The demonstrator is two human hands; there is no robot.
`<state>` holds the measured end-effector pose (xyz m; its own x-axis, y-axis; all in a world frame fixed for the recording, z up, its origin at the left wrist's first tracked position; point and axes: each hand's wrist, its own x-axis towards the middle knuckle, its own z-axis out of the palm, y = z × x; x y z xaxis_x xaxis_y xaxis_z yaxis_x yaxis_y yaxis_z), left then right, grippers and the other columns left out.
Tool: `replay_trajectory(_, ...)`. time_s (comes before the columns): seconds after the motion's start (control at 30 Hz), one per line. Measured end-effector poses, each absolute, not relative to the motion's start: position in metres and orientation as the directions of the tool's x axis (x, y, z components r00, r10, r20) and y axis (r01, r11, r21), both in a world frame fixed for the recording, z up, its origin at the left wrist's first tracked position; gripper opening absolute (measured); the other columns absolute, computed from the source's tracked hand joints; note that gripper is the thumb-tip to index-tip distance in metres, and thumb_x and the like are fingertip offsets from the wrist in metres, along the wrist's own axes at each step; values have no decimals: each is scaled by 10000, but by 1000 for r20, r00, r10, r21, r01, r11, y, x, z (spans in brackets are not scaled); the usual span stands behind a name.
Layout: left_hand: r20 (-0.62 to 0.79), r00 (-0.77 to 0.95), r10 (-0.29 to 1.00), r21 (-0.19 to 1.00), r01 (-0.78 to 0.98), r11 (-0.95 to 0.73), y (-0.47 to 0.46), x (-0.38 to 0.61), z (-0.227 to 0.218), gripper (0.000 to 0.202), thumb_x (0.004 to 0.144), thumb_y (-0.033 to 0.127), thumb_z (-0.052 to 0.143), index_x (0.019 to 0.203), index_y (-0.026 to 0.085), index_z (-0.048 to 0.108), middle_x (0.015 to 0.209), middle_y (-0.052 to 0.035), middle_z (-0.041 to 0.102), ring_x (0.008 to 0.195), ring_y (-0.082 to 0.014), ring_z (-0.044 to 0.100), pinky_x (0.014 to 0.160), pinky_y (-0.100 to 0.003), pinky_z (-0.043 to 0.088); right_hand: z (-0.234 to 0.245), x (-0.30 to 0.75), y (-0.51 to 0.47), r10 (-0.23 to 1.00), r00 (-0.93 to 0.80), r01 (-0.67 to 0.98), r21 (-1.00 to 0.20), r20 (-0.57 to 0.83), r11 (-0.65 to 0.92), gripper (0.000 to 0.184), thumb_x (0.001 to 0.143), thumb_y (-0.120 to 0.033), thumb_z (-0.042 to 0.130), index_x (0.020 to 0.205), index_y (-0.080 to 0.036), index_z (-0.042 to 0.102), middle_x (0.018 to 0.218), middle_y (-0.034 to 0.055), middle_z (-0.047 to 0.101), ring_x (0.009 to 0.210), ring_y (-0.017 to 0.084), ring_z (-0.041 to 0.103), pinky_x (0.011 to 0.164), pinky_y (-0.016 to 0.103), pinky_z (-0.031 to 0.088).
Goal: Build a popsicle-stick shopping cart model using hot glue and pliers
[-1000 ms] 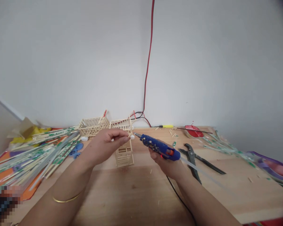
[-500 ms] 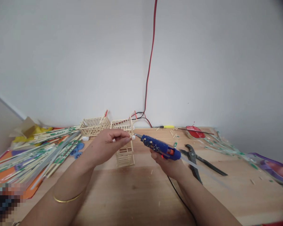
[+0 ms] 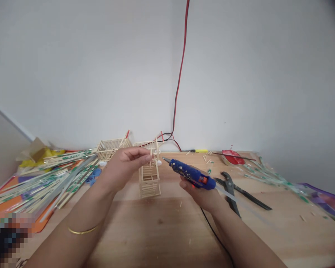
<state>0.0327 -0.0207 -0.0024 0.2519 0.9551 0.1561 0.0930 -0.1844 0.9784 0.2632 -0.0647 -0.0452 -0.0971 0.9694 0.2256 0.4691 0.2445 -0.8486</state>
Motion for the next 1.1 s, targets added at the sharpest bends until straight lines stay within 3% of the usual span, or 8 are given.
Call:
replay_trajectory(0.23,85,235,968,994,-86,-66,-19,35,-4,167,685,320,742,723,162,705,693,-4,661,630,-105,544,656,-239,437,-44,259,-69,941,-279,470,-828,190,306,142,676,-263,660,679,-193,536,620,-20,544,573,123,493,517,223,362)
replay_trajectory(0.7,80,288,954,992,-120,-47,-21,36,-6,146,730,290,726,752,147,706,751,-19,674,700,-106,564,698,-233,429,-40,254,-68,955,-236,457,-847,180,272,173,670,-308,650,650,-184,532,591,-17,519,556,120,458,509,227,332)
replay_trajectory(0.97,82,313,946,978,-209,-15,-24,36,-3,190,709,331,737,754,150,698,733,-22,668,683,-118,577,672,-242,454,-49,254,-61,978,-159,624,-754,133,204,279,698,-369,661,617,-201,453,574,-36,496,547,117,457,509,220,316)
replay_trajectory(1.03,148,253,956,983,-145,-114,-23,34,-1,184,717,339,727,761,162,704,759,-21,682,712,-126,589,697,-247,459,-54,255,-56,985,-99,669,-723,141,171,299,708,-400,655,620,-206,445,576,-38,497,550,120,459,515,223,316)
replay_trajectory(1.1,236,173,956,968,43,-247,-21,31,1,163,738,330,708,791,176,713,799,-18,701,755,-135,604,734,-249,455,-59,257,-50,987,-61,692,-707,149,149,307,721,-432,642,627,-211,450,583,-36,507,560,128,471,524,228,323)
